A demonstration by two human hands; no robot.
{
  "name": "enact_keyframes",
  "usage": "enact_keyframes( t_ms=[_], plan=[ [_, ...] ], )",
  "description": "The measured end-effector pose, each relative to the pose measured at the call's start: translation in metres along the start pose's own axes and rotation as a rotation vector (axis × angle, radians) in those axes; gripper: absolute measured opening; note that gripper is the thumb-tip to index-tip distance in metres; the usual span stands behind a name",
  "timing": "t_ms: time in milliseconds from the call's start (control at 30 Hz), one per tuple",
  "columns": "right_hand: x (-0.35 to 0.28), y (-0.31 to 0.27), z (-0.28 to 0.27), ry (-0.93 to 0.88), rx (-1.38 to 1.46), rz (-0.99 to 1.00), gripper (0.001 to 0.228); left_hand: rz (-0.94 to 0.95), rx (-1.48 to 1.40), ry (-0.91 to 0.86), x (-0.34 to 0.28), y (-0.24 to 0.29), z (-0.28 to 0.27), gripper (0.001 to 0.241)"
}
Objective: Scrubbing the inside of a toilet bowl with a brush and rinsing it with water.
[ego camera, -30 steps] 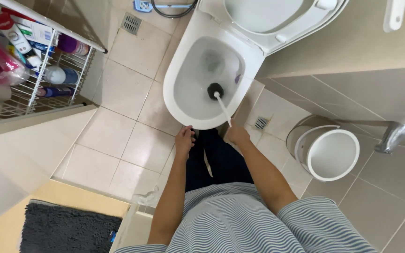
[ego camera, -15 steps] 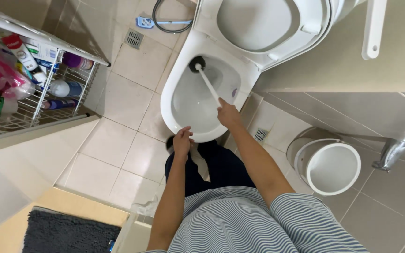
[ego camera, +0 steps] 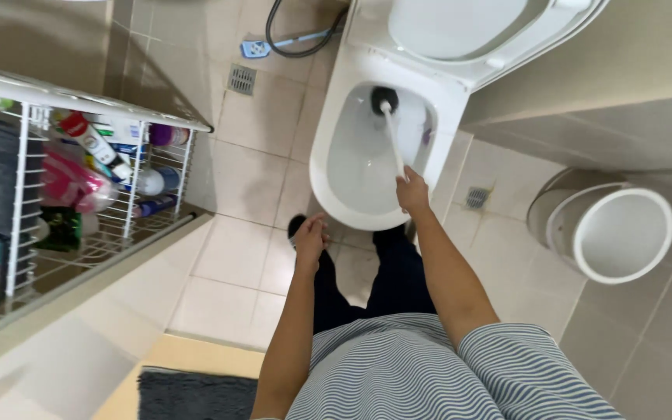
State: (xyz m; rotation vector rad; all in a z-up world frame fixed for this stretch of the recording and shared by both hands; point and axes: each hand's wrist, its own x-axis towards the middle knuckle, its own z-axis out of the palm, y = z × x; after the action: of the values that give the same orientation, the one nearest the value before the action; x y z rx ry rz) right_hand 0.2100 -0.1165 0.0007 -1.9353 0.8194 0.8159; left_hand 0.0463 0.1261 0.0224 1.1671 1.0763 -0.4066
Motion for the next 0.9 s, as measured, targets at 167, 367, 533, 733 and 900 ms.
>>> enact_keyframes(
  t_ms=[167, 367, 533, 733, 900],
  plan=[
    [-0.005, -0.016, 0.049, -0.006, -0.106, -0.188, 0.051, 0.057, 0.102, 0.011, 0.010, 0.004, -0.081, 0.033],
    [0.046, 0.031, 0.053, 0.033, 0.596, 0.126, 0.053, 0.045, 0.140, 0.017, 0.015, 0.030, -0.136, 0.032],
    [0.008, -0.006, 0.057, 0.069, 1.012, 0.302, 0.056, 0.028, 0.168, -0.009, 0.015, 0.054, -0.118, 0.032],
    [0.021, -0.005, 0.100, -0.190, 1.020, 0.146, 0.065, 0.030, 0.127, -0.117, 0.034, 0.064, -0.067, 0.031],
    [-0.015, -0.039, 0.046, -0.314, 0.962, 0.270, 0.057, 0.011, 0.212, -0.173, 0.044, 0.097, -0.028, 0.032]
  ],
)
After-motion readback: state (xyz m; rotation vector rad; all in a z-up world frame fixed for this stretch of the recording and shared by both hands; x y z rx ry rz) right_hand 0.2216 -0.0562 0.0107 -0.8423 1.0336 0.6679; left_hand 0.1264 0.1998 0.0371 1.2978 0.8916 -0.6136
